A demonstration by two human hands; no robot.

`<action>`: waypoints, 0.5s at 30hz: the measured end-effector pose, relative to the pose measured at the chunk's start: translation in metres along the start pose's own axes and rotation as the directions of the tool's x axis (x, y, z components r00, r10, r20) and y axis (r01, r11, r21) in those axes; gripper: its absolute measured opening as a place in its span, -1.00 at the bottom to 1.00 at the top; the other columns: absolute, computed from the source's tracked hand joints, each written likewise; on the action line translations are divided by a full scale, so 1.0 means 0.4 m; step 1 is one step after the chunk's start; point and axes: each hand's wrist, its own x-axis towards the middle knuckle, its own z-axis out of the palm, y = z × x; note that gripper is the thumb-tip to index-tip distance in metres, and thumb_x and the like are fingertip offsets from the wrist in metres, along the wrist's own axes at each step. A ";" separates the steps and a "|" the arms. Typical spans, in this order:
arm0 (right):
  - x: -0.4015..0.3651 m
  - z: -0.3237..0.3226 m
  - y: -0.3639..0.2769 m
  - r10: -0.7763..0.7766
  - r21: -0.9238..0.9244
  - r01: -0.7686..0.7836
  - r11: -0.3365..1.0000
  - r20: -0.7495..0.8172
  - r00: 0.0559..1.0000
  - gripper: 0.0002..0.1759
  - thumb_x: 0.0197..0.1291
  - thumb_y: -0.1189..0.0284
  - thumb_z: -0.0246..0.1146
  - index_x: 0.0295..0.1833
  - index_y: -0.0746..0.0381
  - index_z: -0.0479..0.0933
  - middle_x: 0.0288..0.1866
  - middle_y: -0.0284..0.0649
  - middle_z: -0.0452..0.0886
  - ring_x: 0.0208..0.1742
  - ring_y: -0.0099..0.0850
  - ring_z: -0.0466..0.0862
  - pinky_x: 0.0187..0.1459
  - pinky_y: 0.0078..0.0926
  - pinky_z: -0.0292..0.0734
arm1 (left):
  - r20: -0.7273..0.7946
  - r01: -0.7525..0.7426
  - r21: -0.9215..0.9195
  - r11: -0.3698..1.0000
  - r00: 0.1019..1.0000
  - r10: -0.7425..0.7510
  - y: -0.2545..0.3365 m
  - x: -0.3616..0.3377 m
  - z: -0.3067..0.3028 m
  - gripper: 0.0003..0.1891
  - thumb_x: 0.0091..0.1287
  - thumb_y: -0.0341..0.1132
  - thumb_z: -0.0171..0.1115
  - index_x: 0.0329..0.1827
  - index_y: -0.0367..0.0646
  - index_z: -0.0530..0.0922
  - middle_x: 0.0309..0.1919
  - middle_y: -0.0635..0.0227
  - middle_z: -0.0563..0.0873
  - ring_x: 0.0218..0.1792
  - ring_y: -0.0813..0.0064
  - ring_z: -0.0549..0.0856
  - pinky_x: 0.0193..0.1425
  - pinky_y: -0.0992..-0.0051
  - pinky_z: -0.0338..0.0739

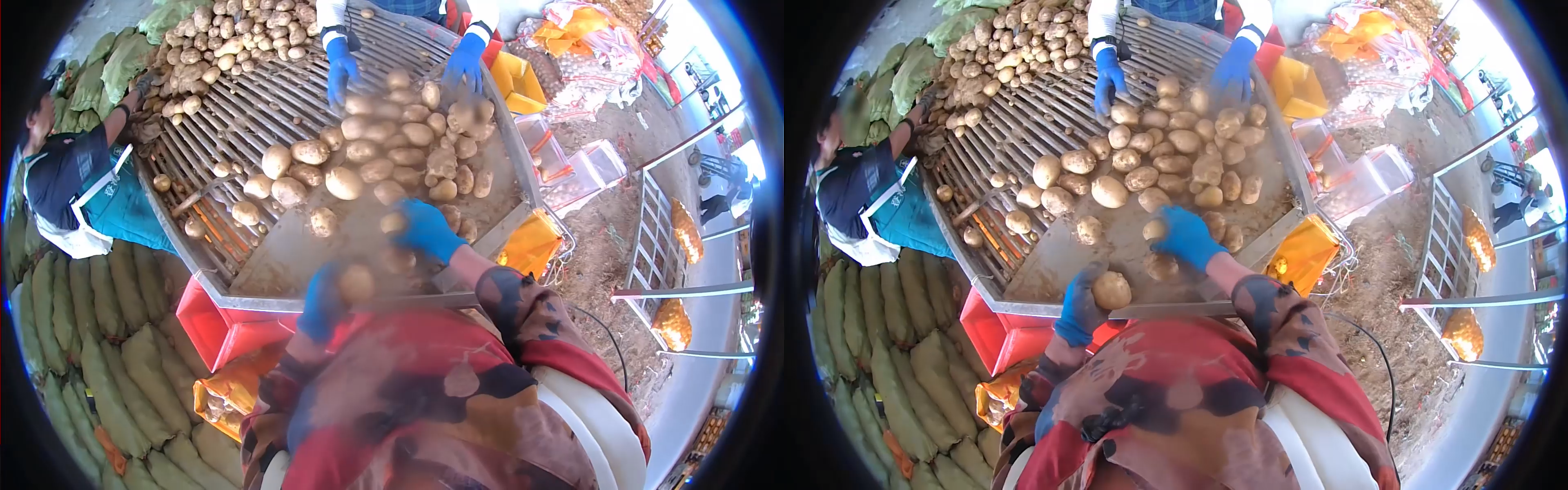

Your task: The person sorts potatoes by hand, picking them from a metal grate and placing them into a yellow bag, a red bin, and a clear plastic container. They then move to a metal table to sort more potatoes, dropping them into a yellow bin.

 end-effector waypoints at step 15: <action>-0.096 -0.122 -0.223 -0.426 0.425 0.488 0.763 -0.237 0.873 -0.37 0.03 0.44 0.42 0.28 0.14 0.46 0.04 -0.09 0.59 -0.03 -0.08 0.62 0.03 -0.28 0.55 | 0.343 0.397 -0.376 0.837 0.899 -0.272 0.122 -0.012 0.082 -0.23 0.35 0.32 -0.02 0.33 -0.19 0.34 0.03 0.08 0.63 -0.11 0.17 0.71 -0.15 0.15 0.70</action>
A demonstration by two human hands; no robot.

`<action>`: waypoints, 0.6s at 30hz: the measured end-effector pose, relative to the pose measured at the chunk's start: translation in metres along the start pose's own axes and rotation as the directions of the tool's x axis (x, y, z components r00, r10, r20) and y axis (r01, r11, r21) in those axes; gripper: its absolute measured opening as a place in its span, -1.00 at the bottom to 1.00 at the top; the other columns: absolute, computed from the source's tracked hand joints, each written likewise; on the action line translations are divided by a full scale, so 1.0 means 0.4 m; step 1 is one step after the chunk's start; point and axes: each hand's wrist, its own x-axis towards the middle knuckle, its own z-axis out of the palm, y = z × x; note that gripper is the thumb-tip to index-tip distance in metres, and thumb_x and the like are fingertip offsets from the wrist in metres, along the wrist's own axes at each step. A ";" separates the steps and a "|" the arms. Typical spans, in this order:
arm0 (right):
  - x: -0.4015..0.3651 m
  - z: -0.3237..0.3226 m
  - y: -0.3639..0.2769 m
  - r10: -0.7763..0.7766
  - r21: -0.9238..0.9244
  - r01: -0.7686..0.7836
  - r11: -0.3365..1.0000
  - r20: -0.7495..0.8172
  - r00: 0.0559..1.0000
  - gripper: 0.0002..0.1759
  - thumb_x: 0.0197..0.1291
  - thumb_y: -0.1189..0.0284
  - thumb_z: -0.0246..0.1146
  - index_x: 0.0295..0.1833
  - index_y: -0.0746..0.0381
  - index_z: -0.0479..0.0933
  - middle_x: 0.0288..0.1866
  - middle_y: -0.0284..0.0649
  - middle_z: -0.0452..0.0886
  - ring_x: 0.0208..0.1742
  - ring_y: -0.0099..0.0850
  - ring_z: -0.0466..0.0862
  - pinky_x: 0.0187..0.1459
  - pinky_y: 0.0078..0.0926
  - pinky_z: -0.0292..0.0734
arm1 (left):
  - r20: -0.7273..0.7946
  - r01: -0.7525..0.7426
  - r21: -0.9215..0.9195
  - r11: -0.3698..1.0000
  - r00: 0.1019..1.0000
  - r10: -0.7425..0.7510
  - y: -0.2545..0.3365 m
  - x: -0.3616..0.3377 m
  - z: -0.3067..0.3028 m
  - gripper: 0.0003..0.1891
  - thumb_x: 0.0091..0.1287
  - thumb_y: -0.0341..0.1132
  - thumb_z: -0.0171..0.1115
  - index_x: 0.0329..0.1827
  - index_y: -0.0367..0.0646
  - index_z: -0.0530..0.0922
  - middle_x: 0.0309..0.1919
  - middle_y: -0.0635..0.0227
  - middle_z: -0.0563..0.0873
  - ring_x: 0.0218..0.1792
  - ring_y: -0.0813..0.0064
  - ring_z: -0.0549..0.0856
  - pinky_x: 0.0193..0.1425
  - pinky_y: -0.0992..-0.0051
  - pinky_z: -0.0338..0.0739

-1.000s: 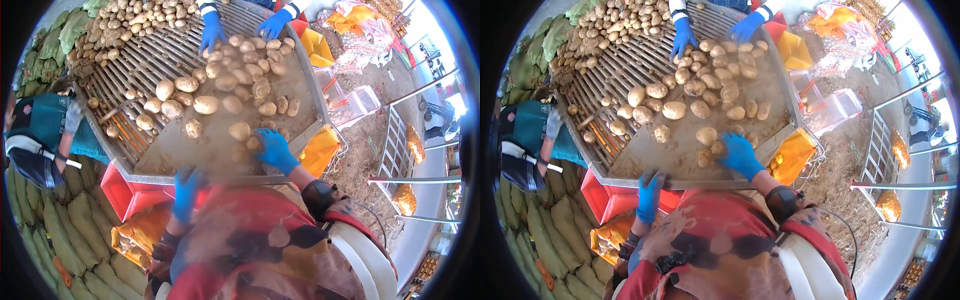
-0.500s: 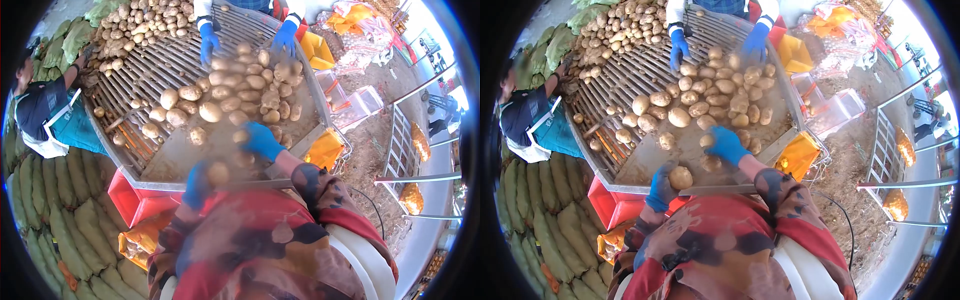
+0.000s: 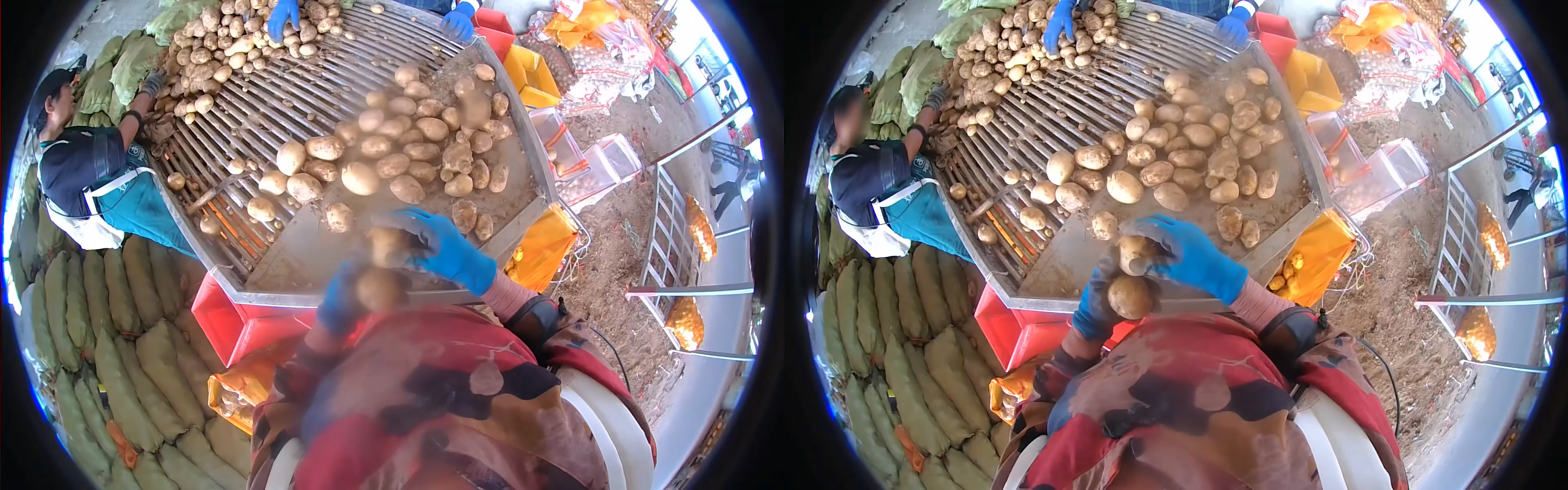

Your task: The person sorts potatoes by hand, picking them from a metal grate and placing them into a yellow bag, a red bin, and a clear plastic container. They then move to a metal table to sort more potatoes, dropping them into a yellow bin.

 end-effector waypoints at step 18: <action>0.027 0.064 0.016 0.446 0.587 -0.443 0.678 0.150 0.882 -0.62 0.32 0.36 0.25 0.22 0.22 0.53 -0.11 -0.42 0.62 -0.35 -0.74 0.49 -0.37 -0.73 0.41 | -0.020 -0.059 -0.058 0.997 0.998 0.057 0.025 -0.038 -0.009 -0.30 0.37 0.27 0.02 0.26 -0.20 0.39 -0.06 0.14 0.63 -0.15 0.16 0.71 -0.18 0.13 0.71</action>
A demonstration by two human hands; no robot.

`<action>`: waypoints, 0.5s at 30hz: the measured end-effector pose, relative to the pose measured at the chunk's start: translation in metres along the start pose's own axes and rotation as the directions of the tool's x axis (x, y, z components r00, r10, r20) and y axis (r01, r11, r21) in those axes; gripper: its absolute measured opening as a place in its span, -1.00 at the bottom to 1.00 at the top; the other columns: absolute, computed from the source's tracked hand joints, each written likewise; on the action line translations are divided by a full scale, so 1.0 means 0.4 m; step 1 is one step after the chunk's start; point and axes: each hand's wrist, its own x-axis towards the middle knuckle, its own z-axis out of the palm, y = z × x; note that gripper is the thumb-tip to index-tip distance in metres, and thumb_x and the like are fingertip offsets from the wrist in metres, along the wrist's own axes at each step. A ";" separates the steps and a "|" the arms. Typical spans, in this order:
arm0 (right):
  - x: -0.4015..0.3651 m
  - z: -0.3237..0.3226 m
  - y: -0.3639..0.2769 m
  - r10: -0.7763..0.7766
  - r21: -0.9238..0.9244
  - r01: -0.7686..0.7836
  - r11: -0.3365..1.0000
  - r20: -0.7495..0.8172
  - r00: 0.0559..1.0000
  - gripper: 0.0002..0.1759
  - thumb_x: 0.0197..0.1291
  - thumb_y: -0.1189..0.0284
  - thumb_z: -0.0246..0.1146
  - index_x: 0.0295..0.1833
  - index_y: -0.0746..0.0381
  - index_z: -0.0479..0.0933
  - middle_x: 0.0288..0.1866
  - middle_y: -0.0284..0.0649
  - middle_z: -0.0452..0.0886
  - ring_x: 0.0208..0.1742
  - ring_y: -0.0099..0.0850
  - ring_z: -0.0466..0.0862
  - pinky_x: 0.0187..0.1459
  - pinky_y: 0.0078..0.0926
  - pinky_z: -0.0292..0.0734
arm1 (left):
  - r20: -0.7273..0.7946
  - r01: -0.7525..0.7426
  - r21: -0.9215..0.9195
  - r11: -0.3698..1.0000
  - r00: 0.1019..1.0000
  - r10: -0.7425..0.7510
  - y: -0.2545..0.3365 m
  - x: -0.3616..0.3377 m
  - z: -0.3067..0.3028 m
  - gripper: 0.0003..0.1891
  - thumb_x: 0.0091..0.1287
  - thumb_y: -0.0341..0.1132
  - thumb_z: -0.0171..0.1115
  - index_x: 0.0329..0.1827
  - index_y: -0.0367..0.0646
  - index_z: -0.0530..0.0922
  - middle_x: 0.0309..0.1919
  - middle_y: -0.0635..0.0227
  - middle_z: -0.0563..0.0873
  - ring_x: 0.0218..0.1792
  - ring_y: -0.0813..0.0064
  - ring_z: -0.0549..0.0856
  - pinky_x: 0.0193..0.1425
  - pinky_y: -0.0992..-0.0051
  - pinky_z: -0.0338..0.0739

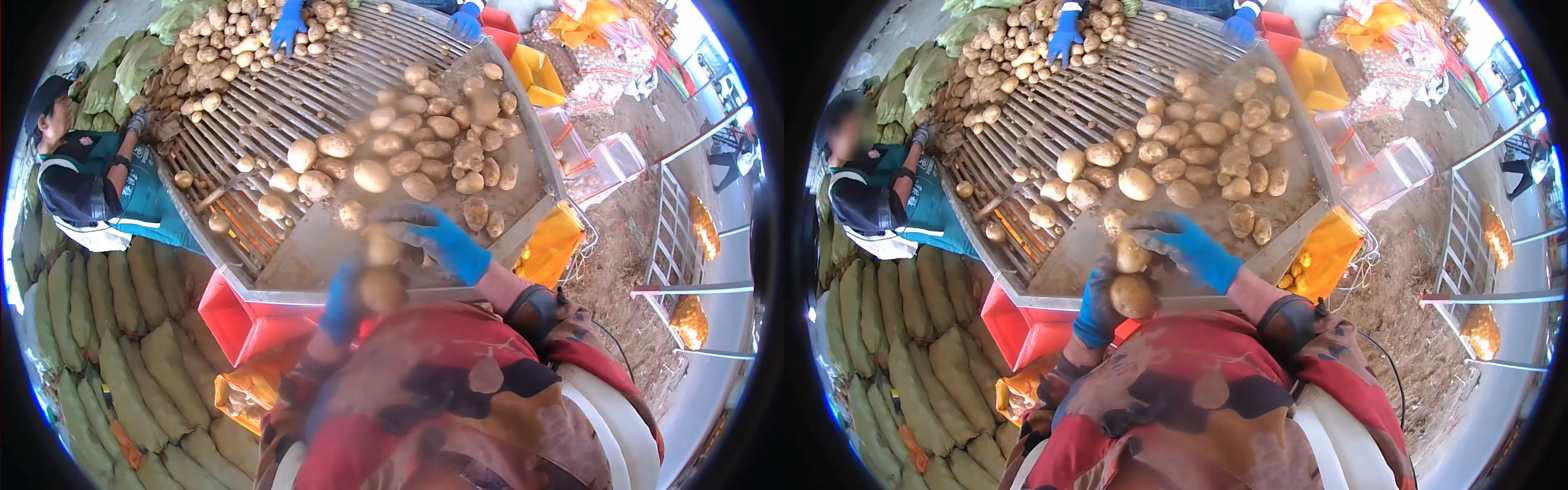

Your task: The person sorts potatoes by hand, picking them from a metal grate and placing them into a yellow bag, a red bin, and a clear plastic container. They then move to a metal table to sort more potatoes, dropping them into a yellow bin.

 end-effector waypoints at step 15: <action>0.028 0.072 0.084 -0.319 -0.207 0.296 0.933 -0.089 0.944 -0.58 0.32 0.43 0.24 0.28 0.22 0.46 -0.01 -0.40 0.55 -0.10 -0.67 0.48 -0.07 -0.64 0.44 | -0.130 -0.044 0.167 0.985 0.989 0.066 0.019 -0.003 -0.020 -0.32 0.38 0.23 0.06 0.31 -0.17 0.36 -0.04 0.18 0.64 -0.10 0.26 0.69 -0.14 0.24 0.70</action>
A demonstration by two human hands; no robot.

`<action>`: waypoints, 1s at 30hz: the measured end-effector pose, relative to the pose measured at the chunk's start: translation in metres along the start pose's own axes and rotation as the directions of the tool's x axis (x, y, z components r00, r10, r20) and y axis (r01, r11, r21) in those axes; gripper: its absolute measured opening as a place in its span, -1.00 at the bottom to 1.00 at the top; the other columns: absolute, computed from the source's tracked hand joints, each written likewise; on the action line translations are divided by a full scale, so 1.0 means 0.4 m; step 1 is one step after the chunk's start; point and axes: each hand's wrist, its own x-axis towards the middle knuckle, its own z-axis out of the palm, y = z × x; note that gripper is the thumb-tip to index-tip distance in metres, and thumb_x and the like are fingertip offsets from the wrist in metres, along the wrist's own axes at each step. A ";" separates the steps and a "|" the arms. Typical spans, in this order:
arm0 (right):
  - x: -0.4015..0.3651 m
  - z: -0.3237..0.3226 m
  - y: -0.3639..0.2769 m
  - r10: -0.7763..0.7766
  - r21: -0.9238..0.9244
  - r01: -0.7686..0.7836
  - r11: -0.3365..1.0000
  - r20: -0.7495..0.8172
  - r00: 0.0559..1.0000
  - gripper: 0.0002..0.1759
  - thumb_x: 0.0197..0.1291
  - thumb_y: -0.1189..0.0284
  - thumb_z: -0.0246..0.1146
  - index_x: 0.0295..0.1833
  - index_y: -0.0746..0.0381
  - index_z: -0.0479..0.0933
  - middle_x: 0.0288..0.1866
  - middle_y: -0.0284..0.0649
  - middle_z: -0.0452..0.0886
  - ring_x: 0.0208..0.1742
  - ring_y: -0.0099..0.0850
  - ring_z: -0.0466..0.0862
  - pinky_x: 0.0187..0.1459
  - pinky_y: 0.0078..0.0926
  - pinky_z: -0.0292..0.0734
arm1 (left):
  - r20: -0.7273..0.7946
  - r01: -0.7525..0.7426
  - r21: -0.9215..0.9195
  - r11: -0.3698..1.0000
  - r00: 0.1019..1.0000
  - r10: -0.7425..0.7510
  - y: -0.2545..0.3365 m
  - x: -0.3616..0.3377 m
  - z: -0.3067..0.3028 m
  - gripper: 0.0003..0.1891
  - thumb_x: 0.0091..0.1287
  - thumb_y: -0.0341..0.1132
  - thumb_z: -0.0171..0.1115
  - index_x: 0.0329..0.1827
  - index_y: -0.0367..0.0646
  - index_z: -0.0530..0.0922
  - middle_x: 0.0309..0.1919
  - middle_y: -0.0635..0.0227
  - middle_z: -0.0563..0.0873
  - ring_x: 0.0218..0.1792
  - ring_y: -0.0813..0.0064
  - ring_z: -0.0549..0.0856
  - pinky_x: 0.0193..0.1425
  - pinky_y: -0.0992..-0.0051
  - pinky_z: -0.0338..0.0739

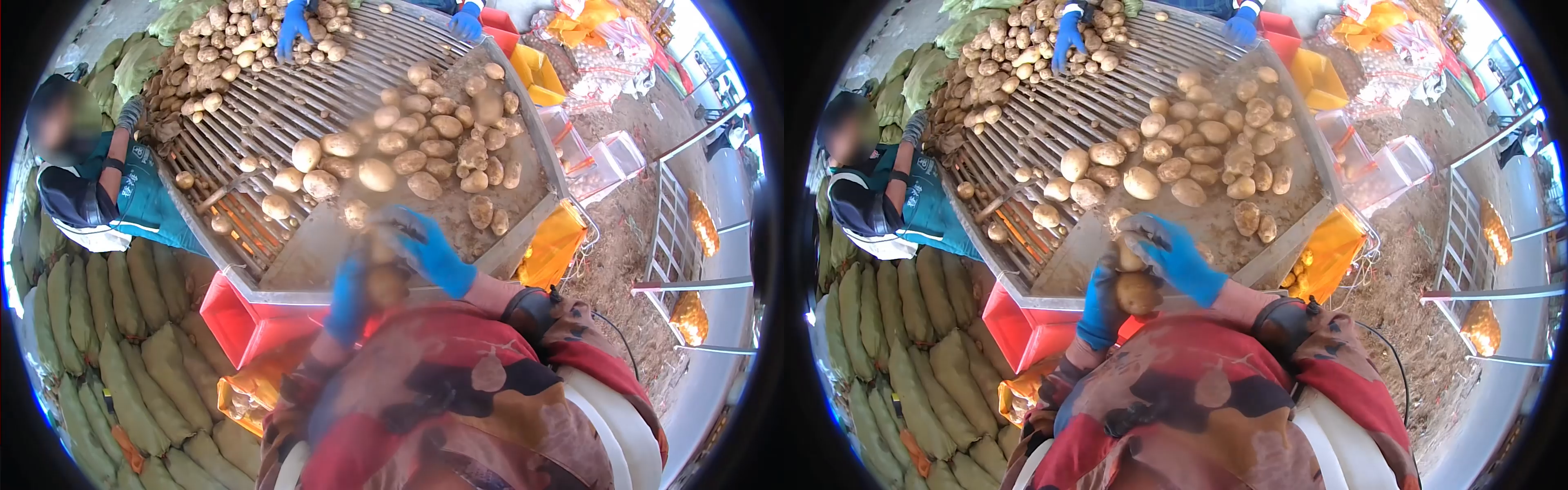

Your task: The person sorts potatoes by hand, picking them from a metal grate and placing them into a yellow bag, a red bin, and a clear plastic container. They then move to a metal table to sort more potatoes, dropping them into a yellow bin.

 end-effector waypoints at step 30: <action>-0.052 -0.040 -0.031 0.153 0.282 -0.195 0.940 0.165 0.974 -0.42 0.28 0.53 0.20 0.41 0.26 0.30 0.28 -0.28 0.49 0.22 -0.54 0.47 0.17 -0.55 0.46 | -0.068 -0.140 0.269 0.953 0.984 0.164 -0.056 -0.004 -0.034 -0.42 0.44 0.15 0.03 0.23 -0.20 0.42 -0.01 0.21 0.63 -0.05 0.35 0.67 0.04 0.36 0.63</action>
